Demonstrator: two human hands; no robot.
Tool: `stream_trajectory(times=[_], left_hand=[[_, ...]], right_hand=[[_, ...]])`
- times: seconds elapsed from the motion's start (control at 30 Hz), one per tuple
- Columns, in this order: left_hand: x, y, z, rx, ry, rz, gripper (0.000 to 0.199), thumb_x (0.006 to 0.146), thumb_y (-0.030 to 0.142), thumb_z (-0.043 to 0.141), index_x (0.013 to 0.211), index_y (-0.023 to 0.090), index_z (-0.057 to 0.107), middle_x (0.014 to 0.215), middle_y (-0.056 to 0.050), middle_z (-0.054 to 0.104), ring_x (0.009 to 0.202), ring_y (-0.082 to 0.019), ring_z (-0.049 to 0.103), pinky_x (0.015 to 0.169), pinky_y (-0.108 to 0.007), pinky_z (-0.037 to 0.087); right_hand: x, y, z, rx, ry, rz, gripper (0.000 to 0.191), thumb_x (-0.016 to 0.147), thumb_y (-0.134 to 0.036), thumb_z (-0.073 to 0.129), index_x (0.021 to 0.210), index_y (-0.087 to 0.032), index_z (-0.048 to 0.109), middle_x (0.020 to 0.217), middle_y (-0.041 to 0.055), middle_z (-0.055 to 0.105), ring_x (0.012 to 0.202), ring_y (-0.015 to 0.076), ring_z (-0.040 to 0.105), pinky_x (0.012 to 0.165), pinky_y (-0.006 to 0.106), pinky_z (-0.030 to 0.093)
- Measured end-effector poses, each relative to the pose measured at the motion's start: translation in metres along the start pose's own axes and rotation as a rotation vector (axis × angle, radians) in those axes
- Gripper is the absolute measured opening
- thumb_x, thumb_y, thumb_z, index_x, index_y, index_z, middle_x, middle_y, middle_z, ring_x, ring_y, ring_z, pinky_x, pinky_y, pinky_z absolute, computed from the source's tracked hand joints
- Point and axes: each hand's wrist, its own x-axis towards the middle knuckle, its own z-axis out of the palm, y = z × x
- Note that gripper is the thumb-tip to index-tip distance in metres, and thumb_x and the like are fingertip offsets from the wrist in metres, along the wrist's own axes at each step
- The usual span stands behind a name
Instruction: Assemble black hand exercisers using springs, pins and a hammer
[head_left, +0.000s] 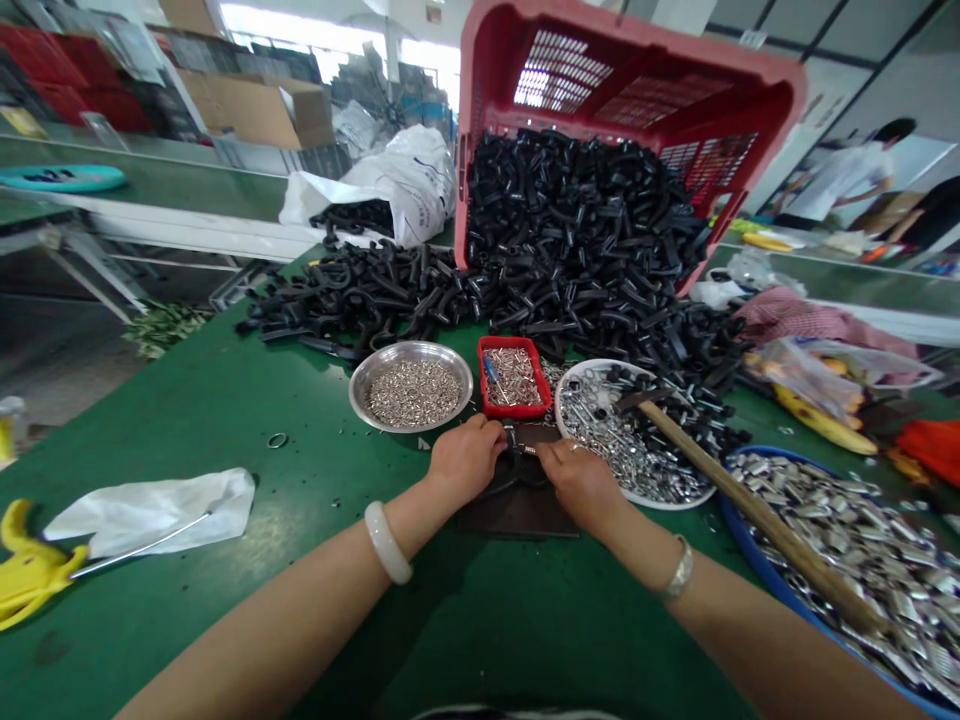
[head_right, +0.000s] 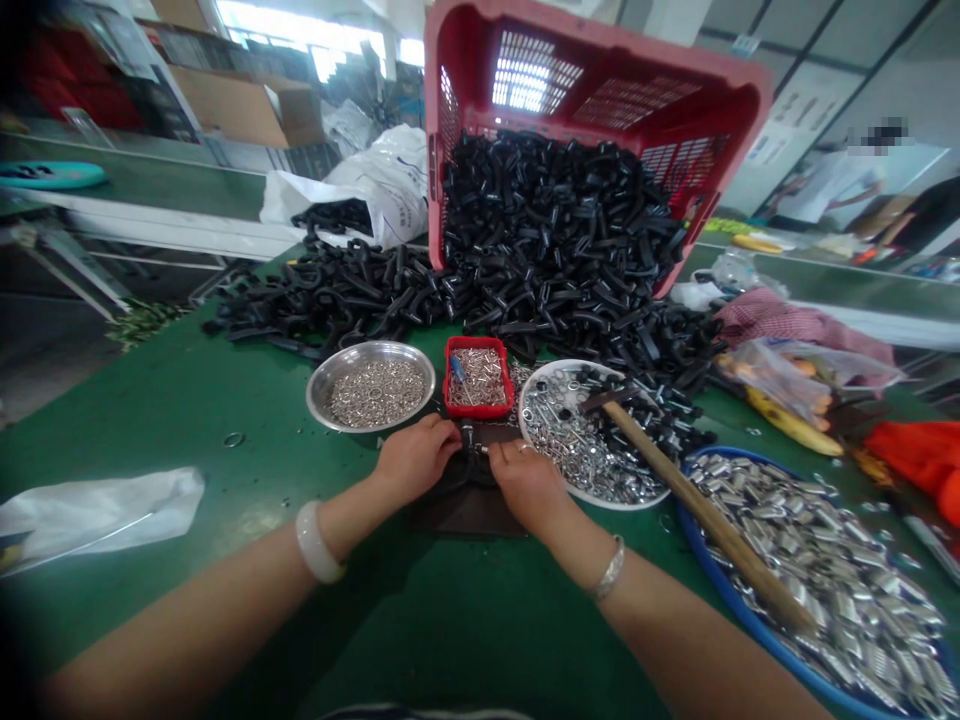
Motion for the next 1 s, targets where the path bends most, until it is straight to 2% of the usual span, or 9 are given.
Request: stream_trajectory(times=[0.13,0.23,0.37,0.5,0.6,0.67,0.8,0.87,1.0], left_hand=[[0.003,-0.002,-0.004,-0.336,-0.006,0.054,0.016,0.081,0.029,0.047,0.085,0.020,0.060,0.087,-0.001,0.060,0.079,-0.014,0.055,0.068,-0.024,0.040],[0.005,0.000,-0.011,-0.748,-0.145,0.060,0.015,0.080,0.029,0.049,0.079,0.016,0.058,0.072,0.001,0.057,0.066,-0.009,0.051,0.062,-0.021,0.039],[0.004,0.002,-0.016,-1.151,-0.357,-0.135,0.023,0.078,0.037,0.050,0.075,0.014,0.050,0.054,0.007,0.039,0.045,-0.004,0.032,0.042,-0.017,0.026],[0.000,-0.001,-0.015,-1.345,-0.476,-0.271,0.033,0.068,0.044,0.060,0.074,0.015,0.047,0.053,0.009,0.032,0.041,-0.002,0.024,0.038,-0.017,0.013],[0.000,-0.003,-0.013,-1.354,-0.472,-0.331,0.033,0.067,0.045,0.062,0.075,0.015,0.050,0.054,0.008,0.038,0.040,-0.002,0.024,0.038,-0.017,0.012],[0.002,-0.004,-0.012,-1.296,-0.378,-0.339,0.029,0.070,0.041,0.060,0.075,0.014,0.053,0.057,0.006,0.047,0.041,-0.002,0.030,0.038,-0.017,0.019],[0.007,-0.015,-0.009,-1.096,-0.117,-0.221,0.015,0.075,0.028,0.055,0.076,0.013,0.058,0.071,-0.001,0.063,0.062,-0.008,0.055,0.060,-0.020,0.042],[0.008,-0.023,-0.006,-0.956,-0.053,-0.154,0.014,0.076,0.025,0.053,0.077,0.014,0.060,0.075,-0.002,0.066,0.070,-0.011,0.059,0.068,-0.024,0.044],[0.004,-0.032,-0.001,-0.651,-0.012,-0.062,0.015,0.076,0.019,0.052,0.086,0.018,0.063,0.080,0.000,0.069,0.076,-0.013,0.062,0.070,-0.025,0.045]], right_hand=[[0.001,0.007,-0.003,0.331,0.160,0.051,0.028,0.083,-0.014,0.043,0.106,-0.014,0.059,0.093,0.0110,0.065,0.086,0.0199,0.059,0.077,0.032,0.046],[0.006,0.000,-0.009,0.686,0.345,0.096,0.022,0.084,-0.023,0.046,0.101,-0.020,0.061,0.096,0.0065,0.065,0.091,0.0166,0.058,0.082,0.031,0.046],[0.016,-0.017,-0.014,0.976,0.443,0.130,0.014,0.080,-0.025,0.055,0.088,-0.021,0.065,0.086,0.0034,0.065,0.082,0.0144,0.060,0.076,0.029,0.048],[0.020,-0.022,-0.012,1.064,0.431,0.130,0.009,0.077,-0.026,0.058,0.081,-0.019,0.064,0.079,0.0026,0.063,0.074,0.0136,0.058,0.067,0.026,0.047],[0.020,-0.021,-0.009,0.981,0.405,0.150,0.011,0.081,-0.026,0.053,0.080,-0.018,0.061,0.077,0.0024,0.061,0.074,0.0133,0.057,0.067,0.026,0.045],[0.019,-0.021,-0.006,0.811,0.394,0.166,0.014,0.084,-0.024,0.048,0.080,-0.017,0.060,0.078,0.0037,0.061,0.075,0.0144,0.056,0.069,0.026,0.044],[0.013,-0.024,0.004,0.351,0.263,0.131,0.016,0.084,-0.024,0.047,0.081,-0.017,0.061,0.077,0.0060,0.061,0.077,0.0179,0.053,0.069,0.028,0.040],[0.011,-0.026,0.007,0.221,0.220,0.133,0.017,0.084,-0.024,0.046,0.083,-0.017,0.062,0.077,0.0060,0.061,0.078,0.0179,0.052,0.068,0.027,0.038],[0.011,-0.028,0.006,0.083,0.166,0.099,0.018,0.084,-0.020,0.045,0.085,-0.017,0.062,0.077,0.0065,0.060,0.079,0.0177,0.050,0.066,0.026,0.036]])
